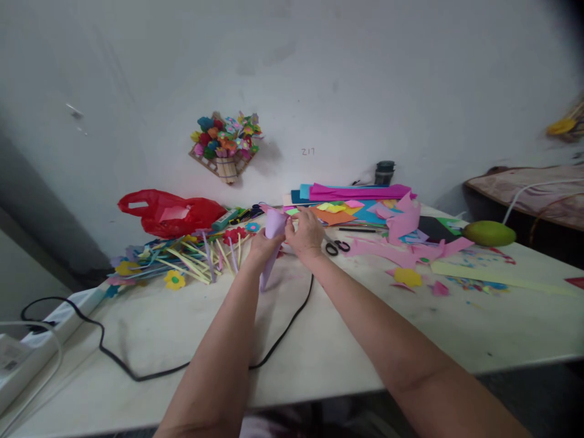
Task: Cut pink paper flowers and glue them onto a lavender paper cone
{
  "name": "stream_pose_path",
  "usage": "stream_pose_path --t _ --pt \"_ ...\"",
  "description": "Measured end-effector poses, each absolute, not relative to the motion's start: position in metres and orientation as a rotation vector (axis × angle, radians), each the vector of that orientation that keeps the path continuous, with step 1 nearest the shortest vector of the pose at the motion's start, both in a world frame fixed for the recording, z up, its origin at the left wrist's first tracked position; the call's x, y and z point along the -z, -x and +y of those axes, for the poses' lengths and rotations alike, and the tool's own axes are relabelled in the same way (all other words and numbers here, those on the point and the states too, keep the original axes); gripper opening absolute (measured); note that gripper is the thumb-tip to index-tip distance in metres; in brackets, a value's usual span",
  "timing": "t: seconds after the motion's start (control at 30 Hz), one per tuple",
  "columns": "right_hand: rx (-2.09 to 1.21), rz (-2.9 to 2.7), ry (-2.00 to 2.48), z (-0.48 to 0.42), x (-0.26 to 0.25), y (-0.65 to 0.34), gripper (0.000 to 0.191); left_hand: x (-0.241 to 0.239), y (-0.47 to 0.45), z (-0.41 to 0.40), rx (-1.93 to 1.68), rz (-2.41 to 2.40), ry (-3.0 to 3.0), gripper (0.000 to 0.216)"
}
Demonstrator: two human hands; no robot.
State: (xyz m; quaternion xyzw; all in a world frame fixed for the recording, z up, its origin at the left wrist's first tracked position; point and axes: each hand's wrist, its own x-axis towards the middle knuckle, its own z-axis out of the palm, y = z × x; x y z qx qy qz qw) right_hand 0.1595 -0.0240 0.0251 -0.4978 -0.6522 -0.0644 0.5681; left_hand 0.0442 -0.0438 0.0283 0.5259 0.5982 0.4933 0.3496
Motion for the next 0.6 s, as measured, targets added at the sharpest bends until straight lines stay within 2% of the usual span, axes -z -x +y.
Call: stream_pose_path --t 0.3,0.6 --pt "0.033 -1.514 1.226 -0.0239 -0.0285 -0.1595 0.012 -0.0253 -0.0411 -0.0366 -1.256 1.879 -1.584 0.051" --pt "0.023 -1.499 1.165 -0.0230 -0.0252 -0.1603 0.008 -0.0230 -0.0392 -0.0364 -1.270 1.807 -1.558 0.055"
